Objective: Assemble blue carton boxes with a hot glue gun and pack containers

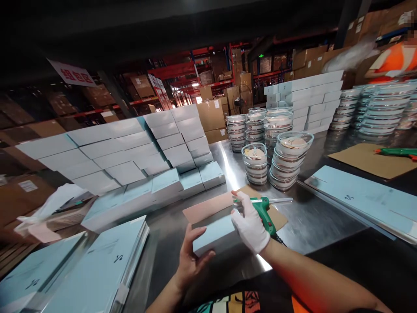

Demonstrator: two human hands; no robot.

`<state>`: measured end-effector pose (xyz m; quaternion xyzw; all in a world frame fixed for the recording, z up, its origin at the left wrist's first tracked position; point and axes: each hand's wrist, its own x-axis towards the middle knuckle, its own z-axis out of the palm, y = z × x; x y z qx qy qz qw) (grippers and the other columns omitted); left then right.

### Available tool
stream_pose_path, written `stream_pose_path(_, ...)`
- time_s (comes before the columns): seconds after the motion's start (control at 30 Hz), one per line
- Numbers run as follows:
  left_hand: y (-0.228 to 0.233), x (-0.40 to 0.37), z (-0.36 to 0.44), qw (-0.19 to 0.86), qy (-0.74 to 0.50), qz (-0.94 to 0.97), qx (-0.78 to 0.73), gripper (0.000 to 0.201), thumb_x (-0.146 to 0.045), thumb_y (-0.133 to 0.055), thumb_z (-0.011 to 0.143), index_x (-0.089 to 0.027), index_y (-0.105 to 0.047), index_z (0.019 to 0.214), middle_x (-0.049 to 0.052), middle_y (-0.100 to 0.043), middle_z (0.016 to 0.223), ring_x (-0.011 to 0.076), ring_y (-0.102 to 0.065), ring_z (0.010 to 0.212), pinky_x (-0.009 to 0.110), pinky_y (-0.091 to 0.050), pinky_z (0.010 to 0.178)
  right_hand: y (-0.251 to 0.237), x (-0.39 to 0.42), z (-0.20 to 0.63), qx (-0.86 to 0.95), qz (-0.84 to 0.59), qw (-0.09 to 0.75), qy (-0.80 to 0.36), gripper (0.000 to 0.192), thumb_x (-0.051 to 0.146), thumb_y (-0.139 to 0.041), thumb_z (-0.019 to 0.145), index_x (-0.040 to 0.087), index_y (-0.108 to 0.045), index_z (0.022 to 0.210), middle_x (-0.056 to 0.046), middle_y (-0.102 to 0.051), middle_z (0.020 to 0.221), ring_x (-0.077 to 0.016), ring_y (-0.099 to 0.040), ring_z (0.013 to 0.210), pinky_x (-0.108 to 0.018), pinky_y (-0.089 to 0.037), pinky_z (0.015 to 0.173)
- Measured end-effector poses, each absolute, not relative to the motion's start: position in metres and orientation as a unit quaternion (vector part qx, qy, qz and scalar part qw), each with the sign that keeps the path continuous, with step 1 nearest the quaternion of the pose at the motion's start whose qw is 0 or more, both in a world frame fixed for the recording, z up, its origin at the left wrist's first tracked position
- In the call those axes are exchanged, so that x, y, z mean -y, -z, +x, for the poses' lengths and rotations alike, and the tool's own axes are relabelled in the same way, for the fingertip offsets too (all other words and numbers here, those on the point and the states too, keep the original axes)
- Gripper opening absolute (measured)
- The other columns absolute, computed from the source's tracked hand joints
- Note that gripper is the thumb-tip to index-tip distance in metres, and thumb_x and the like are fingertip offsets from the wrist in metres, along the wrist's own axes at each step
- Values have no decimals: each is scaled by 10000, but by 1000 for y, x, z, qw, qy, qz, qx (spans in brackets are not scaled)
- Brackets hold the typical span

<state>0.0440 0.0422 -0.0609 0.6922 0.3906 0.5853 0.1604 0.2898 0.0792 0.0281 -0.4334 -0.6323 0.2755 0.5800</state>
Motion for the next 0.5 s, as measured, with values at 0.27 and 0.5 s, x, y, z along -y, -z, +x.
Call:
stream_pose_path(0.27,20,-45,34,188,-632,597,-457,604,-748,-851,776,-238,-835,1099,129,-797,1161,402,-667,1319,480,-545,1073,-27,-111,368,626,-745,116,-199,619,406,-735,923,74,-630,1434,-298,-746,1284,-441,-763,1117,-516,-561,953)
stream_pose_path(0.5,-15,-41,42,241,-667,560,-429,598,-762,-774,847,-216,-807,1090,84,-786,1029,258,-733,914,326,-568,797,-14,-104,372,618,-728,158,-251,892,305,-882,747,104,-533,1543,-191,-810,1143,-320,-788,970,-337,-557,781)
